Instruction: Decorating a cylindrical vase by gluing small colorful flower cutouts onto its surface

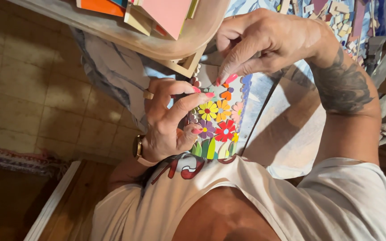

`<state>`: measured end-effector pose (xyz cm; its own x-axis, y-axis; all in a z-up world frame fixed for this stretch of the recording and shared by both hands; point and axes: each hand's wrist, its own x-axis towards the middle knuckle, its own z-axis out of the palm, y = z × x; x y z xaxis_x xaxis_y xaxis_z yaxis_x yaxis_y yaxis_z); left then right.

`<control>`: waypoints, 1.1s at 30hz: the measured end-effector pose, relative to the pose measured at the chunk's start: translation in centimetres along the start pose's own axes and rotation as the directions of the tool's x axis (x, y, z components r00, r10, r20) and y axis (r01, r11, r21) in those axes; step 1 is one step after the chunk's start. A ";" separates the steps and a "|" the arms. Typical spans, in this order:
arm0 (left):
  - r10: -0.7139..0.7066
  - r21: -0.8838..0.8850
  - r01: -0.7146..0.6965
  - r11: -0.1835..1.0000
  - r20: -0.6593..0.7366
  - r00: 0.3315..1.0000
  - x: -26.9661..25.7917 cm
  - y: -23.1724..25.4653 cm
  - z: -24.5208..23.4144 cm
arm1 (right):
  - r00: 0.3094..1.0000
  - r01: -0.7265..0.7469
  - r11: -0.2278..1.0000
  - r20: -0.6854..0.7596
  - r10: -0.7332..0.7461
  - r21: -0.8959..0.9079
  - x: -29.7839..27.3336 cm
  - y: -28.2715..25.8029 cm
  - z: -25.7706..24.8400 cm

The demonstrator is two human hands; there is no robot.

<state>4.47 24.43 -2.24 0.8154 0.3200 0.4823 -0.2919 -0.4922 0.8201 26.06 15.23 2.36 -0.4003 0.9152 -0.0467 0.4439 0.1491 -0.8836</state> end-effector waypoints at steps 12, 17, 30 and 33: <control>-0.021 -0.037 0.020 0.999 -0.018 1.000 -0.1 0.0 0.3 | 1.000 0.014 1.000 0.023 -0.014 0.017 0.0 0.2 0.3; -0.038 -0.029 0.039 0.999 0.018 0.999 0.4 0.3 0.0 | 1.000 0.015 1.000 0.011 -0.015 -0.020 -0.1 -0.2 0.2; 0.013 0.152 -0.039 0.988 0.169 0.985 0.5 -0.2 -0.3 | 0.983 0.036 0.998 -0.176 -0.045 -0.054 -1.2 -1.3 1.3; 0.028 0.155 -0.058 0.986 0.189 0.982 0.3 -0.6 0.1 | 0.979 0.049 0.998 -0.194 -0.057 -0.046 -1.3 -1.2 1.5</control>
<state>4.91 24.71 -2.63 0.8869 0.1473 0.4378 -0.2575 -0.6291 0.7335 24.85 13.31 2.81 -0.2622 0.9603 0.0948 0.4601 0.2108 -0.8625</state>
